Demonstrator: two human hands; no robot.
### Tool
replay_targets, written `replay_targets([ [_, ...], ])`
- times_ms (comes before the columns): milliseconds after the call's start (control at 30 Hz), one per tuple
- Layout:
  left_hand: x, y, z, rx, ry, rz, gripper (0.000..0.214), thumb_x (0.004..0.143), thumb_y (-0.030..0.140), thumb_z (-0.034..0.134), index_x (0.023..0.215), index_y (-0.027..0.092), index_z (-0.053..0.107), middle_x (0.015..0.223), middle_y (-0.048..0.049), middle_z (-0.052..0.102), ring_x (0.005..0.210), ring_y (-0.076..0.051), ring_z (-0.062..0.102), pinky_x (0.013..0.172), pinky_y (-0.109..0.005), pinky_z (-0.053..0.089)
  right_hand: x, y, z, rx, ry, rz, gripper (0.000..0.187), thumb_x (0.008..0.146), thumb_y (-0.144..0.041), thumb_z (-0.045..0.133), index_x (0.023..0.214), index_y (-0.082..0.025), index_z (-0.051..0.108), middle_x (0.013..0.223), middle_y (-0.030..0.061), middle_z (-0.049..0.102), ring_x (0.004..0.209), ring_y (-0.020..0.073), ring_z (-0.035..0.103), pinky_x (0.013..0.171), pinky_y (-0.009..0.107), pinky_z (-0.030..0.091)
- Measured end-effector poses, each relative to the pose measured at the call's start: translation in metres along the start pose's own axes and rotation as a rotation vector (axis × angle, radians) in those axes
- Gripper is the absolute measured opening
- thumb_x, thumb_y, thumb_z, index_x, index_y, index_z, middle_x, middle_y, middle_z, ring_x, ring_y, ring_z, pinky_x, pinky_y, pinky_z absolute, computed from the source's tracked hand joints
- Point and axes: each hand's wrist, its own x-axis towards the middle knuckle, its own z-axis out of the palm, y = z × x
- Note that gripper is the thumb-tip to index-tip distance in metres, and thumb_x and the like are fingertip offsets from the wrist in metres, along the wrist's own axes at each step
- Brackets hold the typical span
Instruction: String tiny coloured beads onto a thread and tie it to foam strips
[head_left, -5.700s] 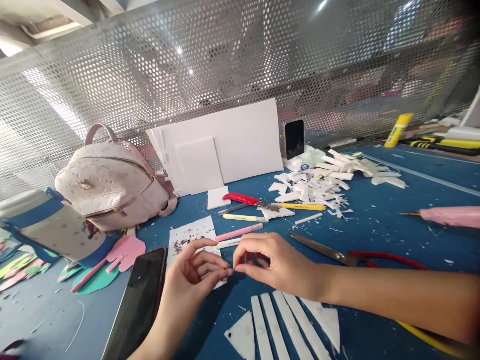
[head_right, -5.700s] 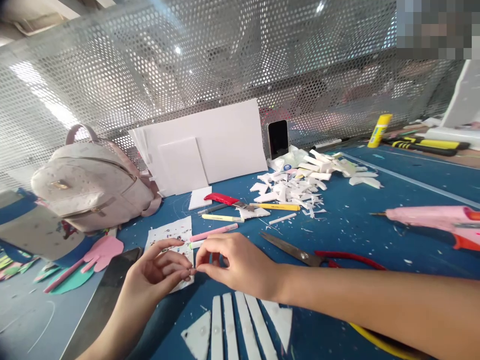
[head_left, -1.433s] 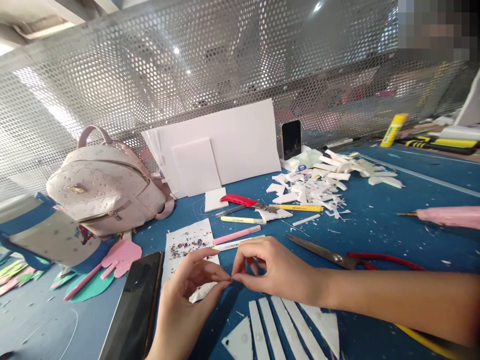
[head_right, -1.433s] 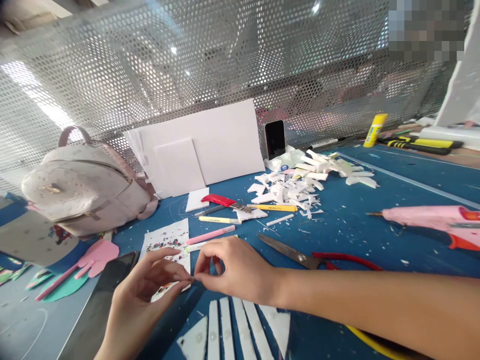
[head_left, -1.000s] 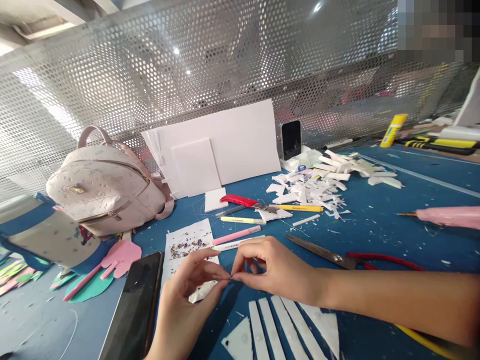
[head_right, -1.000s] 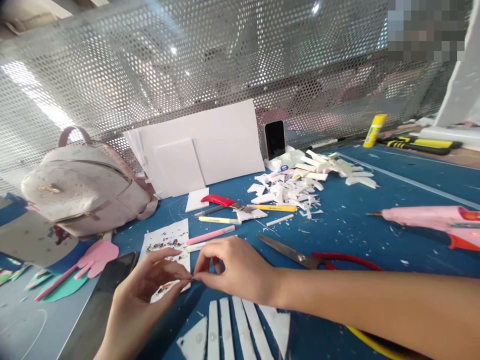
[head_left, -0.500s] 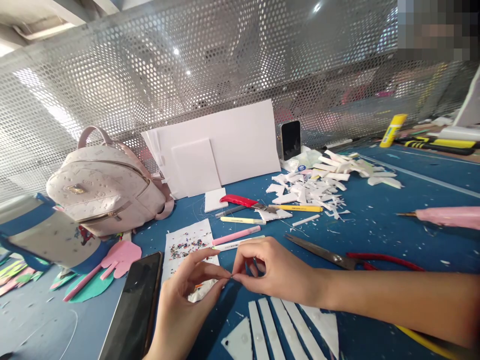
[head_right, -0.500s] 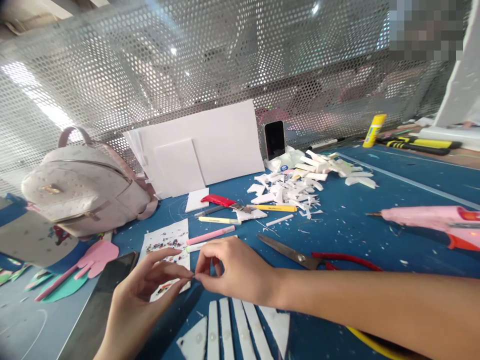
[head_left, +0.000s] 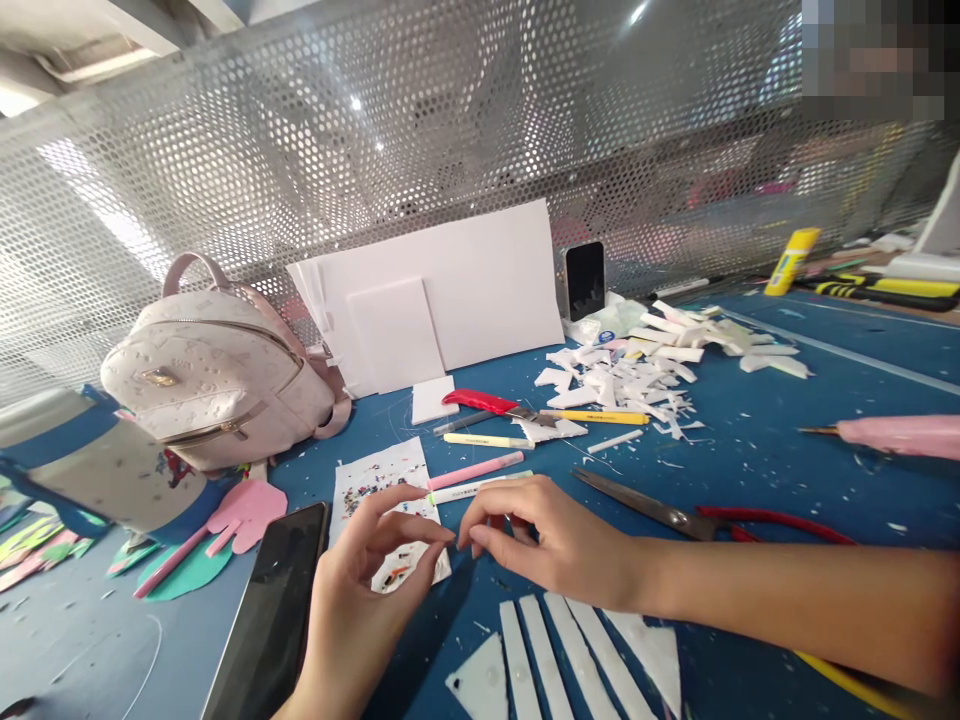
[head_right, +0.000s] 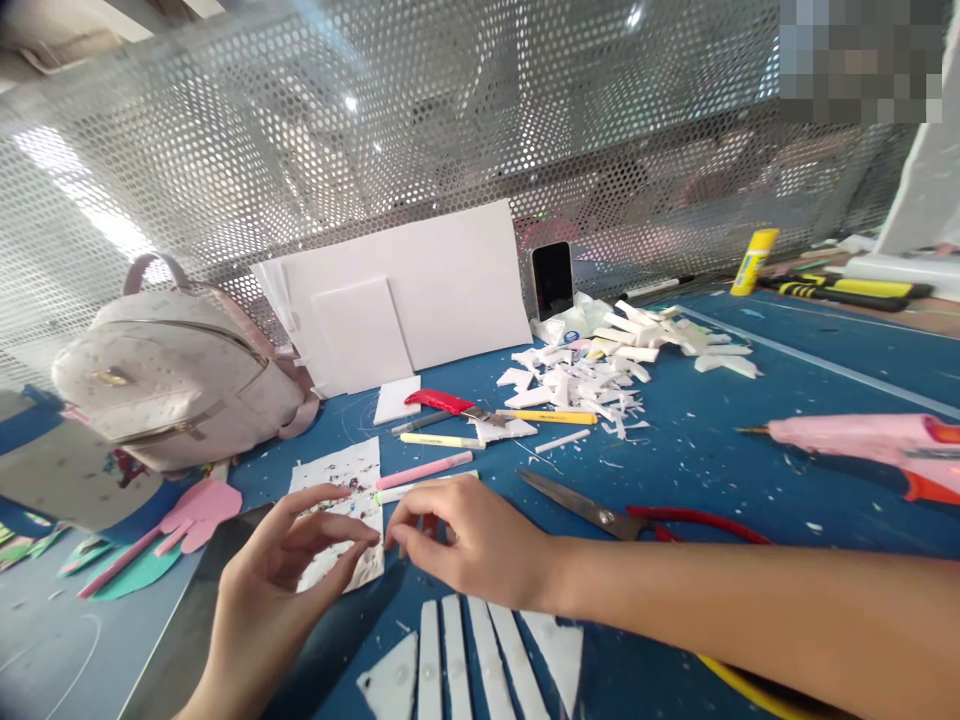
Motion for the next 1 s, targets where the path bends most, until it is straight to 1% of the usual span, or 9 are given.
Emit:
replay_targets([
  [67,0.001,0.000,-0.002,0.007,0.015,0.010,0.032,0.078,0.016,0.068,0.108,0.023,0.057,0.077,0.0006,0.076,0.077,-0.019,0.074,0.080,-0.031,0.057,0.000,-0.001,-0.001,0.022,-0.007,0.001,0.021,0.094,-0.014,0.048,0.092,-0.014,0.068,0.080,0.0030,0.069,0.064,0.0100,0.055,0.054,0.021,0.038],
  [300,0.003,0.002,-0.005,-0.003,0.057,0.025,0.033,0.079,0.017,0.069,0.108,0.023,0.055,0.077,0.0010,0.076,0.076,-0.019,0.073,0.083,-0.032,0.056,-0.003,-0.002,-0.003,0.111,0.008,0.054,0.018,0.093,-0.016,0.050,0.102,-0.017,0.065,0.091,0.0029,0.068,0.057,0.0077,0.050,0.049,0.019,0.037],
  [467,0.006,0.004,-0.003,-0.085,0.059,-0.042,0.038,0.076,0.017,0.072,0.109,0.023,0.054,0.073,0.0014,0.076,0.072,-0.016,0.073,0.079,-0.028,0.057,-0.003,-0.001,-0.002,0.055,0.010,0.003,0.020,0.094,-0.020,0.051,0.105,-0.019,0.068,0.084,0.0009,0.067,0.054,0.0077,0.044,0.051,0.021,0.037],
  [600,0.008,0.003,0.001,-0.175,0.042,-0.113,0.041,0.075,0.020,0.073,0.110,0.021,0.053,0.068,0.0009,0.075,0.070,-0.017,0.073,0.075,-0.027,0.058,-0.003,0.001,0.000,-0.011,0.043,-0.062,0.023,0.094,-0.019,0.051,0.108,-0.020,0.069,0.090,0.0021,0.070,0.060,0.0100,0.049,0.053,0.022,0.039],
  [667,0.009,0.001,0.002,-0.210,0.045,-0.141,0.042,0.074,0.022,0.074,0.110,0.020,0.053,0.066,0.0006,0.075,0.070,-0.018,0.073,0.073,-0.028,0.058,-0.003,0.002,-0.001,-0.049,0.063,-0.113,0.024,0.094,-0.018,0.051,0.109,-0.021,0.069,0.094,0.0021,0.071,0.069,0.0119,0.056,0.061,0.023,0.044],
  [733,0.010,-0.001,0.002,-0.230,0.049,-0.161,0.043,0.073,0.024,0.075,0.109,0.020,0.053,0.066,0.0003,0.074,0.069,-0.018,0.073,0.072,-0.028,0.058,-0.003,0.003,-0.001,-0.079,0.058,-0.153,0.025,0.095,-0.016,0.050,0.111,-0.022,0.068,0.100,0.0023,0.070,0.082,0.0135,0.060,0.074,0.026,0.048],
  [833,0.011,-0.003,0.002,-0.242,0.032,-0.189,0.044,0.072,0.025,0.077,0.109,0.020,0.053,0.065,0.0005,0.075,0.068,-0.017,0.072,0.072,-0.026,0.056,-0.002,0.004,-0.003,-0.126,0.042,-0.192,0.025,0.096,-0.017,0.049,0.111,-0.023,0.067,0.107,0.0033,0.068,0.096,0.0151,0.061,0.090,0.031,0.047],
  [900,0.011,-0.003,0.002,-0.248,0.024,-0.203,0.045,0.072,0.025,0.077,0.109,0.020,0.052,0.066,0.0003,0.075,0.069,-0.016,0.072,0.073,-0.025,0.055,-0.002,0.005,-0.003,-0.157,0.050,-0.209,0.022,0.095,-0.017,0.049,0.107,-0.021,0.067,0.105,0.0035,0.068,0.099,0.0157,0.061,0.095,0.033,0.045],
  [1000,0.011,-0.002,0.001,-0.254,0.021,-0.205,0.044,0.072,0.024,0.077,0.108,0.020,0.052,0.067,0.0000,0.076,0.069,-0.016,0.072,0.074,-0.025,0.055,-0.001,0.005,-0.003,-0.173,0.068,-0.201,0.017,0.094,-0.017,0.050,0.099,-0.019,0.066,0.101,0.0032,0.068,0.100,0.0160,0.061,0.097,0.033,0.044],
])
